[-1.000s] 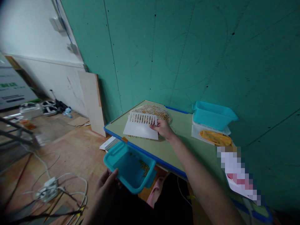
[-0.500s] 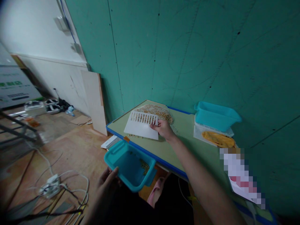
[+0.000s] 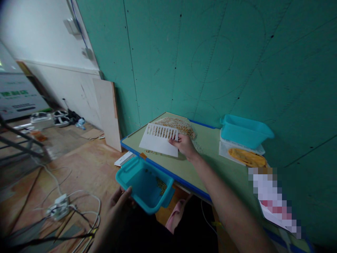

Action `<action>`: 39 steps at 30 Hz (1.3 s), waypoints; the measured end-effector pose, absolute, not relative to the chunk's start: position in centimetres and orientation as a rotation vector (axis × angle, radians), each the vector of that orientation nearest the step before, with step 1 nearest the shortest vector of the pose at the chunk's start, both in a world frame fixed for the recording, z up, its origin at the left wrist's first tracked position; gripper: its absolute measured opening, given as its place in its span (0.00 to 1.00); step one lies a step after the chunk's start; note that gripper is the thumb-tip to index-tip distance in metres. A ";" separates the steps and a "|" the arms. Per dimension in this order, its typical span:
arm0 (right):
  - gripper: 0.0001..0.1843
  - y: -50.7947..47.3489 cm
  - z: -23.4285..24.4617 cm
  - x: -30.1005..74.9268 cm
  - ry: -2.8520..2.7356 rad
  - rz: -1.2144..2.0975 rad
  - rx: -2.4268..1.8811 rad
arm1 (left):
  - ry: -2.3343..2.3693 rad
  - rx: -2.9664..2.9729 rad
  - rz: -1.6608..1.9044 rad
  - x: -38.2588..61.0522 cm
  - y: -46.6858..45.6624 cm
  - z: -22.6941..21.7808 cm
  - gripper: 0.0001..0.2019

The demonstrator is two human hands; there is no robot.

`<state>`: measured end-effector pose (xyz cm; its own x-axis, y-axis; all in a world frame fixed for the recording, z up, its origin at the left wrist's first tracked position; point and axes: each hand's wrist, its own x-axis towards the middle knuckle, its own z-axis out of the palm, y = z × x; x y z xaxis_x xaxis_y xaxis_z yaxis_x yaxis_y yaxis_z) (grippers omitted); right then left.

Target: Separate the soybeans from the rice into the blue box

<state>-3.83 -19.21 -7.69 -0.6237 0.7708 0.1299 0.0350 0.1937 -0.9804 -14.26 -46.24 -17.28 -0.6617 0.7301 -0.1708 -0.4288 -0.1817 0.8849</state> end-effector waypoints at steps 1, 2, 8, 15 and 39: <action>0.25 -19.2 -7.7 -3.8 -1.836 1.479 -0.753 | 1.307 0.375 1.922 -14.3 -46.3 -17.3 0.14; 0.25 -19.2 -7.7 -3.8 -1.837 1.476 -0.754 | 1.309 0.371 1.922 -14.3 -46.2 -17.3 0.14; 0.25 -19.4 -7.7 -4.0 -1.875 1.481 -0.737 | 1.319 0.375 1.923 -14.3 -46.2 -17.4 0.16; 0.23 -19.9 -7.6 -4.0 -1.899 1.492 -0.722 | 1.281 0.389 1.927 -14.3 -46.3 -17.5 0.13; 0.24 -20.2 -7.8 -3.6 -1.853 1.599 -0.748 | 1.264 0.370 1.940 -14.2 -46.2 -17.5 0.13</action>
